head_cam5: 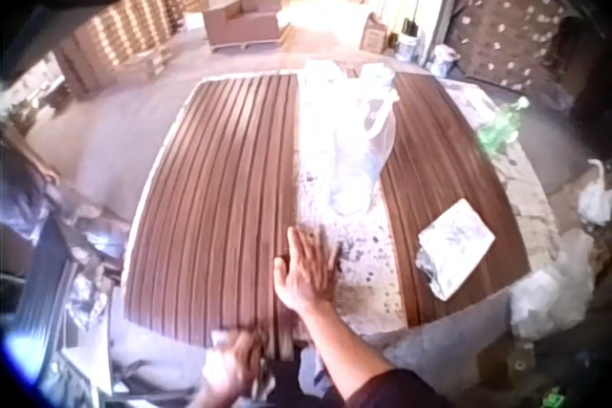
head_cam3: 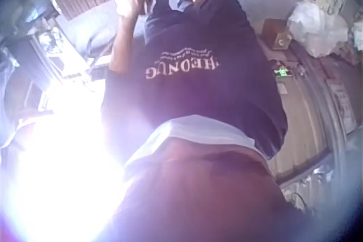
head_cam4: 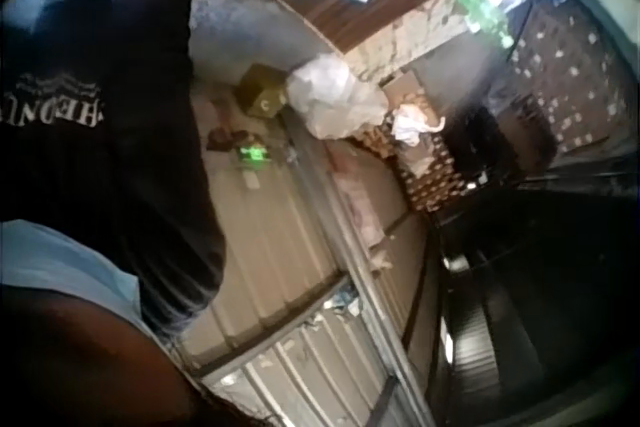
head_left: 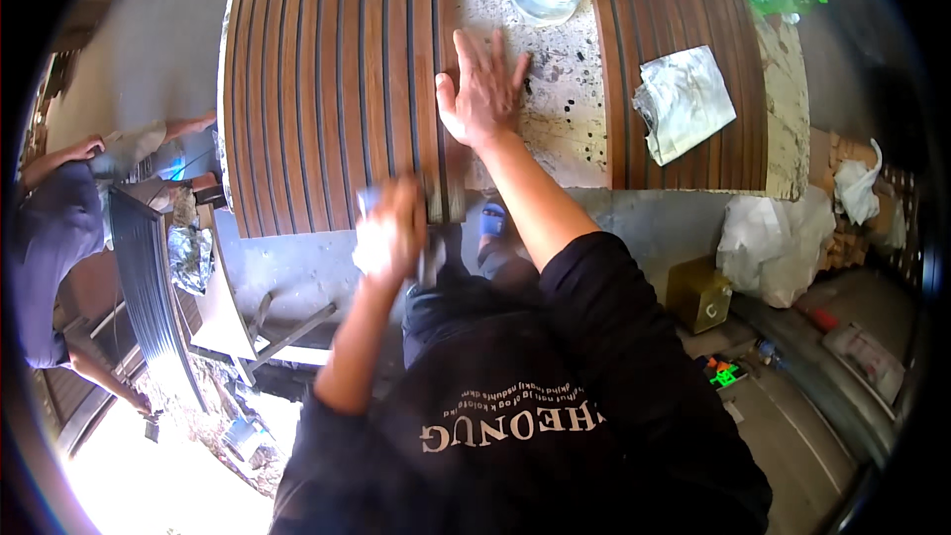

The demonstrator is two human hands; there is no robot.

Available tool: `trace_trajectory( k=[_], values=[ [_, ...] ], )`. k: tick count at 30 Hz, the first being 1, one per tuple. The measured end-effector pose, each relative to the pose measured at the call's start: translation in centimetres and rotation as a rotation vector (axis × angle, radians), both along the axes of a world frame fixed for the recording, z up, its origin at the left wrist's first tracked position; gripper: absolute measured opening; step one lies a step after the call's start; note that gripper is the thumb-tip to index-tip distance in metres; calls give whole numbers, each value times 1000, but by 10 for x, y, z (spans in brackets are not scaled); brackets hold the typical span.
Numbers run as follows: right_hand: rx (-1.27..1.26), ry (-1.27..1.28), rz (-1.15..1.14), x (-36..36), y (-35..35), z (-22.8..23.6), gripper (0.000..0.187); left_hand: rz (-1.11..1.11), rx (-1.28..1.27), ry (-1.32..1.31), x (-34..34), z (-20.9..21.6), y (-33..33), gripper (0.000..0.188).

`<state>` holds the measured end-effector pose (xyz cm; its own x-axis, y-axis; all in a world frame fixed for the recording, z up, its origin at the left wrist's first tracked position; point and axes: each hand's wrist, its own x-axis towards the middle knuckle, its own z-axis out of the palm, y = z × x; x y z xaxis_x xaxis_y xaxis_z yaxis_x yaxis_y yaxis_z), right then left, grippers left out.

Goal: The person wipes down wooden slatted panels using a blue cloth and liquid from a clear bottle. They repeatedly spray or pour liquid onto the panels and the cloth, then scrub the wooden surfaces.

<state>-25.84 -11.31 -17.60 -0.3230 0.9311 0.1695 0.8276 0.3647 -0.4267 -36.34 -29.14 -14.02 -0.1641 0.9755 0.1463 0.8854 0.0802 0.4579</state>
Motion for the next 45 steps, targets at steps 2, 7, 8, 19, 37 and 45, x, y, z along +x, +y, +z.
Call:
trace_trajectory(
  k=[2, 7, 8, 19, 37, 45],
  values=[
    [-8, -11, -20, -3, -3, 4, 62, -72, -366, -93, 2, 11, -79, 16],
    [23, -5, -5, -13, -5, 5, 60, 402, -447, -276, -26, 23, -173, 9],
    [62, -11, 7, -8, -5, 0, 61, 482, -313, -261, -32, 28, -168, 9],
    [26, -7, 41, -1, 1, -5, 64, 340, 57, -117, -75, 7, -13, 11],
    [52, 65, 65, -16, -6, 7, 61, 219, 59, 107, -134, 24, 126, 15],
    [60, 28, 21, 3, -3, -6, 61, 216, -53, -22, -30, 22, -49, 11]
  ],
)
